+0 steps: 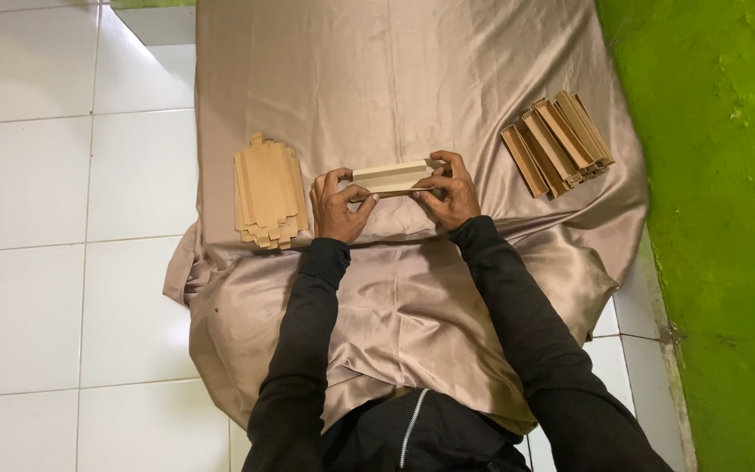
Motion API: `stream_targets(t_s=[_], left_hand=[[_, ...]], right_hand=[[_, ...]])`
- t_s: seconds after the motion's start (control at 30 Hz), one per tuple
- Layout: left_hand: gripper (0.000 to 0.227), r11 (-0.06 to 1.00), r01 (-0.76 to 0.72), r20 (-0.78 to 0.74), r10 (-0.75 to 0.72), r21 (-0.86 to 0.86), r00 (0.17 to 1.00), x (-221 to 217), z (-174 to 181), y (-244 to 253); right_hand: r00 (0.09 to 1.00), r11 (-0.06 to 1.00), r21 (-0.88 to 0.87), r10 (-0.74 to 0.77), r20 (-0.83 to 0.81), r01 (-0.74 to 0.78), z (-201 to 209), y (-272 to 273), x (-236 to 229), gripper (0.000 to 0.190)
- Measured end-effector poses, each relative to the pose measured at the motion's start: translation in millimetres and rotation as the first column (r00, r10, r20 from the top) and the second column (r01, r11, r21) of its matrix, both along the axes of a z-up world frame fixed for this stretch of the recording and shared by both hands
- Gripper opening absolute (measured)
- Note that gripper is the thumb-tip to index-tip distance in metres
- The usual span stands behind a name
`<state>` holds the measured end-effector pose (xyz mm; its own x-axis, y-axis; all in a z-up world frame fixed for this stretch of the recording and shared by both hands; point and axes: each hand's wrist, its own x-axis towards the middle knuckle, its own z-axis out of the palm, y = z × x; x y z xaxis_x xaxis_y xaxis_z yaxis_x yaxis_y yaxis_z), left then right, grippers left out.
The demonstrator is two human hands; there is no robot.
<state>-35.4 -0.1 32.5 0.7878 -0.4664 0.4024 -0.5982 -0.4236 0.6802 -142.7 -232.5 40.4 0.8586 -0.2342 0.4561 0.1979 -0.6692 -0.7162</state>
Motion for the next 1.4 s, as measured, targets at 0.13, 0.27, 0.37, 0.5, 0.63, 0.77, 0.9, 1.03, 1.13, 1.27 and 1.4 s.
stream_targets(t_s=[0.13,0.27,0.37,0.5,0.63,0.77,0.9,1.03,1.13,1.27,1.4], left_hand=[[0.014,0.999,-0.018,-0.016,0.019,0.045,1.0,3.8,-14.9,-4.3],[0.017,0.989,-0.088,-0.03,0.092,0.119,0.995,3.4,-17.1,-10.5],[0.017,0.981,-0.098,-0.109,0.117,0.168,0.987,7.2,-15.5,-16.7],[0.011,0.963,-0.126,-0.205,0.177,0.24,0.963,14.2,-27.3,-27.1],[0.016,0.987,-0.005,-0.156,0.03,0.159,0.987,8.6,-19.7,-10.0],[0.006,0.994,-0.086,0.33,0.06,0.067,0.942,-3.8,-38.4,-5.9],[0.01,0.94,-0.251,0.698,0.021,0.229,0.715,-6.1,-63.5,-19.6],[0.014,0.893,-0.252,0.71,-0.099,0.372,0.697,-18.7,-62.2,-24.0],[0.045,0.837,-0.229,0.619,-0.156,0.496,0.77,-47.7,-22.4,-21.7],[0.064,0.771,-0.216,0.491,-0.141,0.599,0.86,-61.4,-20.8,-24.5],[0.063,0.698,-0.227,0.424,-0.119,0.679,0.898,-68.6,-25.7,-39.2]], right_hand=[[0.992,0.996,-0.081,-0.043,-0.118,0.034,-16.0,-6.2,2.5,0.012],[0.971,0.99,-0.112,-0.106,-0.213,0.084,4.4,4.8,1.5,0.014],[0.954,0.985,-0.15,-0.126,-0.274,0.087,4.4,5.9,6.8,0.017],[0.932,0.96,-0.274,-0.149,-0.33,0.057,-6.3,3.9,12.9,0.013],[0.97,0.95,-0.311,-0.097,-0.225,0.023,-8.8,9.4,5.3,0.011],[0.992,0.872,-0.472,-0.108,0.069,0.128,-15.7,20.2,5.1,0.005],[0.993,0.614,-0.781,-0.04,0.111,0.112,-55.8,14.1,10.9,0.007],[0.998,0.583,-0.81,-0.02,0.066,0.066,-39.2,26.5,2.5,0.003],[0.998,0.478,-0.877,-0.063,0.007,0.036,-34.1,39.4,-5.0,0.036],[0.987,0.506,-0.862,-0.137,-0.085,-0.005,-23.4,55.3,-10.5,0.034],[0.965,0.565,-0.824,-0.203,-0.164,-0.021,-21.1,59.4,-9.9,0.035]])
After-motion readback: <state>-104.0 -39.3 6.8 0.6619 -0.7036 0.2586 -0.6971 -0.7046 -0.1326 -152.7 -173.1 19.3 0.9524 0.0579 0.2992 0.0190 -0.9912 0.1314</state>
